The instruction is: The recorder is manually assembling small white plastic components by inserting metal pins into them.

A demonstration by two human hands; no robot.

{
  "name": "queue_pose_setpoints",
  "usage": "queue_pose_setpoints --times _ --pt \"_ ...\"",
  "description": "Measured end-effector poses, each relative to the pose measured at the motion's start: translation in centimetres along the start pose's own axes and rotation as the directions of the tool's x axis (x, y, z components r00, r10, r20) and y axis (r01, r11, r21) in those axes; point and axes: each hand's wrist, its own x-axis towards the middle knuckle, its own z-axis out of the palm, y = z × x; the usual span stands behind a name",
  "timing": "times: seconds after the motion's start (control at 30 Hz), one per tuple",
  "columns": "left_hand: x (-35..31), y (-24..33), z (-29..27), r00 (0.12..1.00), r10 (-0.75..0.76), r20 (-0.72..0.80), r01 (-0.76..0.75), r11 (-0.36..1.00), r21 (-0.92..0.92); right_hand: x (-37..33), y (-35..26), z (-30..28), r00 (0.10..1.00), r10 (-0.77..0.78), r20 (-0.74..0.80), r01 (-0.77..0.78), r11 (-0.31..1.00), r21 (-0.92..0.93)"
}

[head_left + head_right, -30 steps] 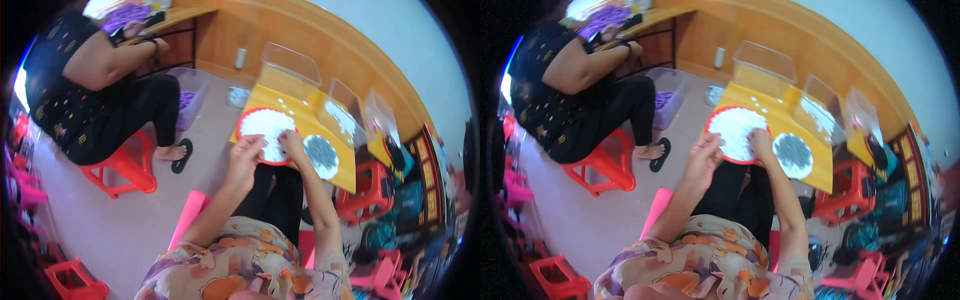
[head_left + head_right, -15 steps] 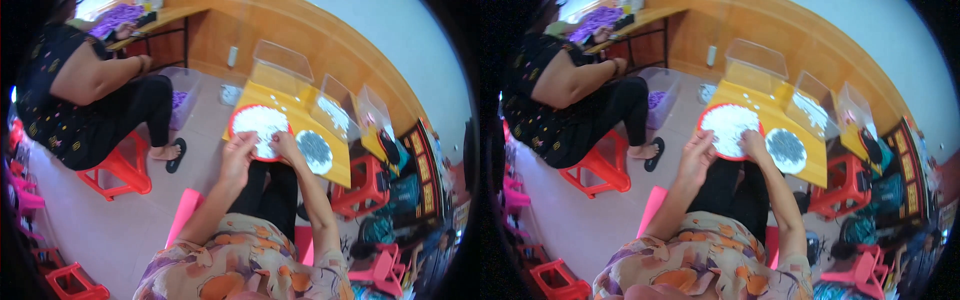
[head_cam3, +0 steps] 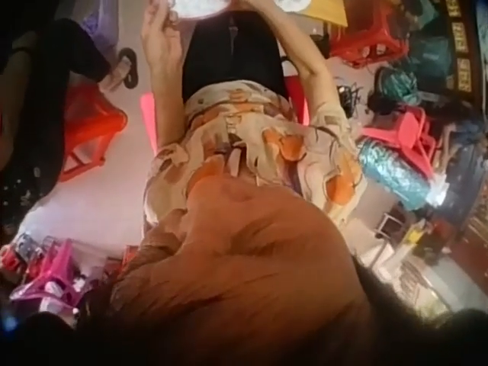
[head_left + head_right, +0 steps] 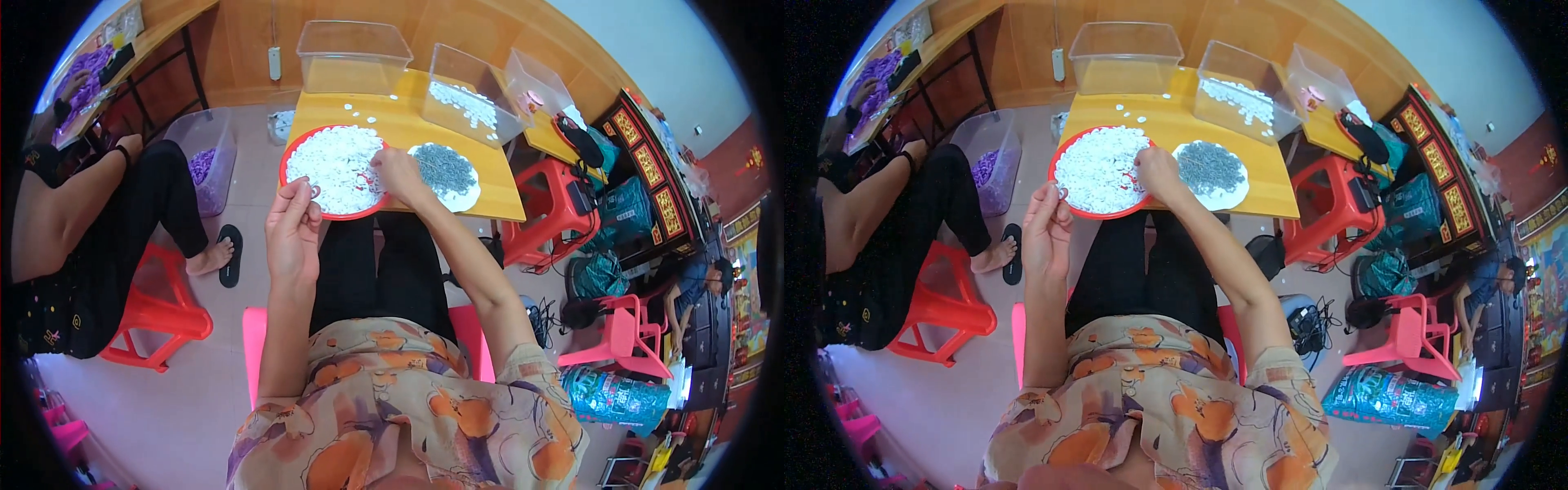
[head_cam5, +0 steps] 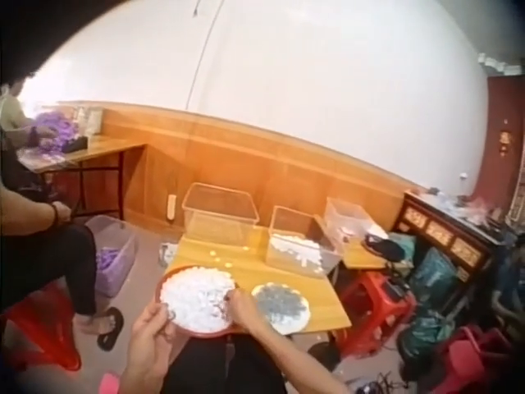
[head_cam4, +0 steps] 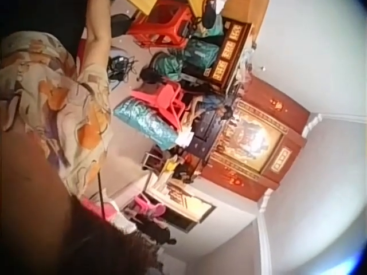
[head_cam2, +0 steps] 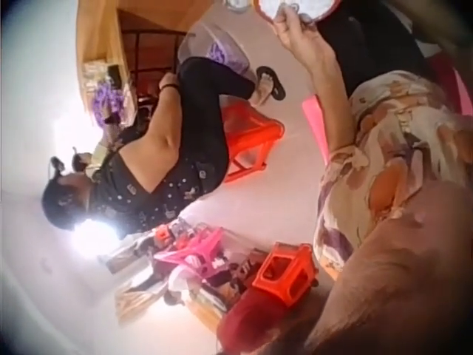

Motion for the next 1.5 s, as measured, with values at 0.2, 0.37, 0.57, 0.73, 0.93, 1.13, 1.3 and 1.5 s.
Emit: queue_pose_setpoints --times 0.2,0.37,0.57,0.73,0.93,1.13,1.3,1.5 --pt "0.0 0.0 -0.2 1.000 0.001 0.008 -0.001 1.000 -0.008 0.2 -0.7 1.1 0.987 -0.051 0.155 0.039 0.996 0.080" --pt "0.0 0.1 0.0 1.000 -0.005 0.015 0.006 1.000 -0.014 0.7 0.0 3.1 0.980 -0.058 0.192 0.052 0.998 0.036" --pt "-0.1 0.2 -0.1 1.000 -0.003 0.013 0.004 1.000 -0.010 0.9 -0.6 2.3 0.959 -0.060 0.279 0.043 0.997 0.066" --pt "0.0 -0.1 -0.2 1.000 -0.014 0.011 0.014 1.000 0.000 0.5 -0.3 1.2 0.967 -0.058 0.247 0.004 0.977 0.213" --pt "0.8 -1.7 -0.9 0.998 -0.033 -0.056 0.038 0.995 0.094 -1.0 -1.8 -1.2 0.851 0.196 0.487 -0.525 0.282 0.803" --pt "0.0 -3.9 0.1 0.992 -0.113 -0.056 0.122 0.972 0.202 -5.6 -5.0 -6.2 0.851 0.073 0.521 -0.503 -0.178 0.846" --pt "-1.1 -4.8 1.2 0.997 -0.074 0.027 0.065 0.964 0.257 -7.3 -6.3 -7.6 0.898 0.111 0.427 -0.391 -0.246 0.887" --pt "-0.4 -4.8 -0.1 0.996 -0.051 0.073 0.027 0.953 0.302 -7.1 -7.0 -7.6 0.920 0.179 0.349 -0.356 0.009 0.934"
